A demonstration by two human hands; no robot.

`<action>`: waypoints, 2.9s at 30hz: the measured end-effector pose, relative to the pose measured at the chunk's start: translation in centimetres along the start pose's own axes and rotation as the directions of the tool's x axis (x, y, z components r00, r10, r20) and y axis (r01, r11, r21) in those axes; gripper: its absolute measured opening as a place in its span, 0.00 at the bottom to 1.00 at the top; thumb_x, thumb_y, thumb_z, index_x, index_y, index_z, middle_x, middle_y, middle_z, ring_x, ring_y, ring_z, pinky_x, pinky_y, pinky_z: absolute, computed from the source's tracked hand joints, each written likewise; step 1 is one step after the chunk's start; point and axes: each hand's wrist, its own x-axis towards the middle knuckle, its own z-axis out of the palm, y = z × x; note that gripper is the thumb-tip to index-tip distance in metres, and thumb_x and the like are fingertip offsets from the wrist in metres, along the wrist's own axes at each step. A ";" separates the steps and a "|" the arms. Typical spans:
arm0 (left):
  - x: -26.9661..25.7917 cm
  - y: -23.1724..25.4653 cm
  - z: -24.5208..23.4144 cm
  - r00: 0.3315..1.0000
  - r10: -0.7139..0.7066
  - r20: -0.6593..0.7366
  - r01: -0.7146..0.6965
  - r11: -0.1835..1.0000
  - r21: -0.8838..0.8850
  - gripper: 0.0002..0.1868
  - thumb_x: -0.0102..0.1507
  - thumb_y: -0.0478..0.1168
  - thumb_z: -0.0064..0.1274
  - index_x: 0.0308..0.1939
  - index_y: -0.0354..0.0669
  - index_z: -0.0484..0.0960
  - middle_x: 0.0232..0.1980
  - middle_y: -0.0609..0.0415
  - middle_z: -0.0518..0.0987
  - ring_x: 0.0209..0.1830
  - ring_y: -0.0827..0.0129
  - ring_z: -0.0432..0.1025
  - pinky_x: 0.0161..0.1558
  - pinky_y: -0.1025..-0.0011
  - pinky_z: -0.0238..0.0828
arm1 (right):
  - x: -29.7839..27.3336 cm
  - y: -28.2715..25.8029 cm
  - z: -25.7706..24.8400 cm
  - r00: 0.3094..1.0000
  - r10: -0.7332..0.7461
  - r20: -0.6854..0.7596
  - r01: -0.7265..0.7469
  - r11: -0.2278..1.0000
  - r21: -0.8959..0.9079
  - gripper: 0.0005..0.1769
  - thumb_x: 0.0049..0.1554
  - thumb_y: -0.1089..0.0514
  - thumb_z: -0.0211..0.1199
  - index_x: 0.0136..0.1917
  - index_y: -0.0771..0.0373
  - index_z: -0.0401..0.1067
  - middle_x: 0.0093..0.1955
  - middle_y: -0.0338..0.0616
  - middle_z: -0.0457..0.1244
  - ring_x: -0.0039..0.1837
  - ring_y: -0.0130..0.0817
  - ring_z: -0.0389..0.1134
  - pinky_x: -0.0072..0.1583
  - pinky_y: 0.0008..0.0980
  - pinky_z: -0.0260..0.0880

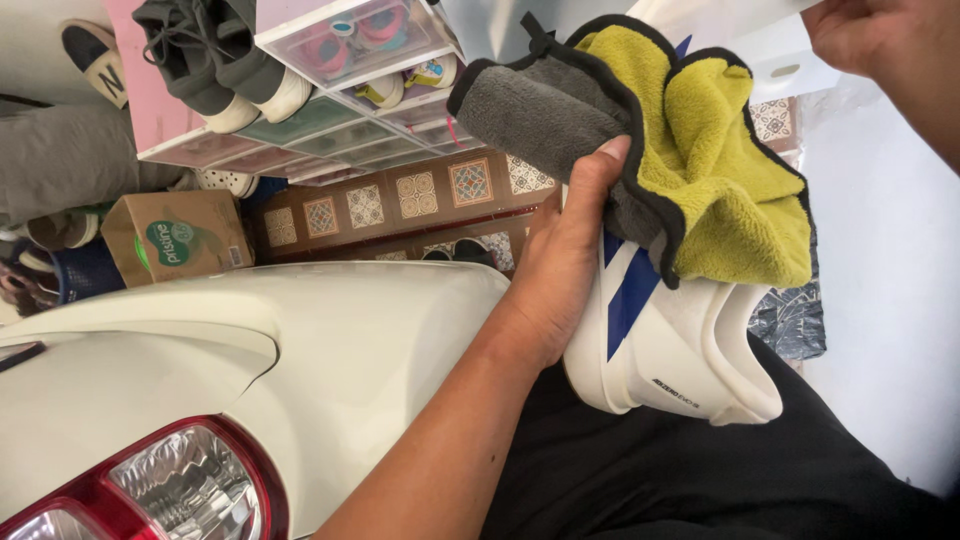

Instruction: The person wipes a white sneaker with blue stripes using a yellow and gray cloth. They rotate the shoe to clean the upper, sides, and sole, then place it on a plastic storage unit.

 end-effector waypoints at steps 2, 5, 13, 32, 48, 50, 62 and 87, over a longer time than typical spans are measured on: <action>-0.2 -0.2 0.0 1.000 -0.023 0.004 0.023 1.000 0.000 0.48 0.59 0.69 0.42 0.66 0.30 0.72 0.59 0.40 0.80 0.57 0.58 0.76 0.60 0.67 0.71 | -0.4 0.5 -0.3 1.000 0.006 -0.031 -0.006 1.000 0.017 0.08 0.70 0.66 0.57 0.57 0.77 0.67 0.54 0.55 0.70 0.55 0.41 0.77 0.64 0.32 0.76; -0.4 -0.4 0.0 0.997 0.075 -0.004 -0.075 0.997 0.002 0.47 0.60 0.69 0.44 0.68 0.31 0.69 0.61 0.41 0.78 0.59 0.58 0.74 0.61 0.67 0.69 | -0.5 1.1 0.2 0.999 0.010 -0.044 -0.009 1.000 0.018 0.08 0.71 0.66 0.55 0.58 0.77 0.67 0.55 0.56 0.69 0.55 0.42 0.77 0.64 0.33 0.76; -0.9 -1.3 -0.9 0.999 0.027 -0.027 -0.026 1.000 0.003 0.46 0.60 0.68 0.42 0.65 0.30 0.74 0.59 0.41 0.80 0.57 0.59 0.76 0.60 0.69 0.70 | -1.0 2.3 0.1 0.997 0.049 -0.062 -0.052 0.997 -0.052 0.10 0.72 0.65 0.53 0.59 0.78 0.66 0.57 0.59 0.69 0.56 0.45 0.77 0.63 0.35 0.77; -1.8 -0.9 -1.9 0.997 0.080 -0.022 -0.081 0.996 -0.022 0.48 0.60 0.71 0.40 0.63 0.29 0.76 0.54 0.39 0.82 0.52 0.59 0.78 0.55 0.67 0.76 | 0.4 5.8 4.4 0.993 0.117 -0.006 -0.117 0.993 -0.006 0.14 0.74 0.64 0.45 0.63 0.81 0.65 0.61 0.66 0.68 0.60 0.53 0.77 0.62 0.40 0.78; -3.2 0.2 -1.7 0.985 0.121 -0.121 -0.135 0.985 -0.112 0.41 0.63 0.63 0.47 0.62 0.25 0.78 0.59 0.42 0.81 0.57 0.61 0.73 0.61 0.69 0.67 | -3.4 7.0 0.8 0.924 0.297 -0.241 -0.333 0.935 -0.124 0.18 0.72 0.57 0.40 0.64 0.72 0.65 0.62 0.58 0.65 0.61 0.50 0.73 0.62 0.47 0.77; -3.8 0.9 -1.0 0.966 0.143 -0.214 -0.155 0.987 -0.041 0.41 0.62 0.63 0.48 0.64 0.29 0.75 0.60 0.44 0.80 0.59 0.62 0.74 0.62 0.69 0.66 | -10.3 8.7 2.4 0.963 0.096 -0.251 -0.236 0.748 -0.621 0.23 0.67 0.46 0.41 0.66 0.62 0.64 0.61 0.46 0.63 0.62 0.42 0.67 0.64 0.48 0.71; -9.4 3.6 3.4 0.999 0.035 0.038 -0.041 0.988 0.149 0.49 0.63 0.75 0.27 0.67 0.37 0.72 0.58 0.48 0.82 0.57 0.67 0.76 0.58 0.72 0.71 | -32.7 5.7 16.7 0.727 -0.212 0.653 0.594 -0.284 -0.753 0.21 0.64 0.51 0.62 0.69 0.56 0.71 0.63 0.50 0.59 0.63 0.43 0.61 0.64 0.41 0.65; -15.2 4.2 3.4 0.931 0.311 0.193 -0.349 0.912 0.216 0.58 0.59 0.81 0.39 0.72 0.33 0.68 0.71 0.47 0.74 0.70 0.65 0.68 0.68 0.69 0.61 | -39.7 5.0 13.3 0.819 -0.134 0.558 0.569 0.315 -0.760 0.29 0.64 0.48 0.40 0.62 0.64 0.76 0.56 0.40 0.70 0.46 0.30 0.59 0.51 0.31 0.63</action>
